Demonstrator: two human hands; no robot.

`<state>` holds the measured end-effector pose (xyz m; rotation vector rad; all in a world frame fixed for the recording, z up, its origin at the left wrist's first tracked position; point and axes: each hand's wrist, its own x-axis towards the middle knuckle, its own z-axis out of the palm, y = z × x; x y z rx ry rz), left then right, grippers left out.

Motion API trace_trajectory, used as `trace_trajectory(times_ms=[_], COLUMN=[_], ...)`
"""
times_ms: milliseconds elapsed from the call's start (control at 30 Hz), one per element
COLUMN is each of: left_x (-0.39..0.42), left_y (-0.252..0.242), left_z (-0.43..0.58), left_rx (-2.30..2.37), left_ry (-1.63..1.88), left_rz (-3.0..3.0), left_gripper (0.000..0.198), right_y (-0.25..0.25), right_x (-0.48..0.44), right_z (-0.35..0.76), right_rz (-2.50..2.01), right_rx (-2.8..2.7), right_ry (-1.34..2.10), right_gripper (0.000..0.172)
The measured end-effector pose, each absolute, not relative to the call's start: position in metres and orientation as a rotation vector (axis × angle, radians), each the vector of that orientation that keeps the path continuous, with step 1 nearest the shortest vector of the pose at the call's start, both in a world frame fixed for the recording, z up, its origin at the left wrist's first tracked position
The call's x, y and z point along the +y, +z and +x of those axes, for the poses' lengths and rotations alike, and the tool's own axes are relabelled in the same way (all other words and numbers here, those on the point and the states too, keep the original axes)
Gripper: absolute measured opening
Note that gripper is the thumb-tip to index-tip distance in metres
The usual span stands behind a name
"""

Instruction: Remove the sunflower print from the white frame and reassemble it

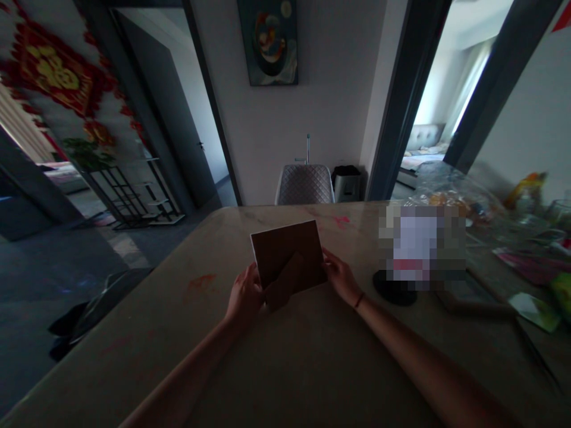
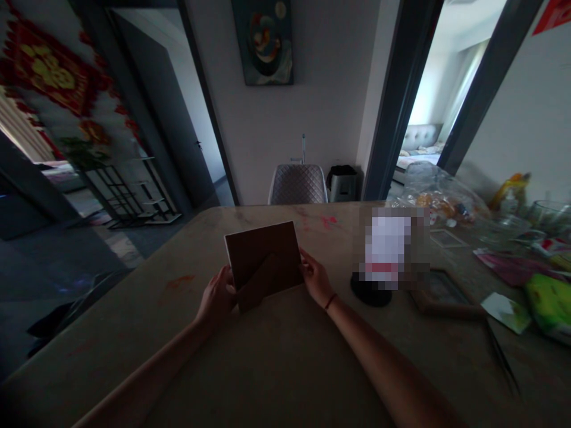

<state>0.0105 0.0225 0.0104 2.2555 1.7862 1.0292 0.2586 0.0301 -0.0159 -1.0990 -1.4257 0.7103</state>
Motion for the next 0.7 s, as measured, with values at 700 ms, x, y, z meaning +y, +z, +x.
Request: trace_trajectory(times_ms=[700], left_x=[0.040], left_y=[0.015], left_z=[0.002], left_rx=[1.530], left_ry=[1.426], left_rz=[1.530], left_gripper=[0.045], right_y=[-0.006], right_x=[0.025], right_z=[0.253], right_rz=[-1.059], right_rx=[-1.319], right_ry=[0.802], right_gripper=[0.040])
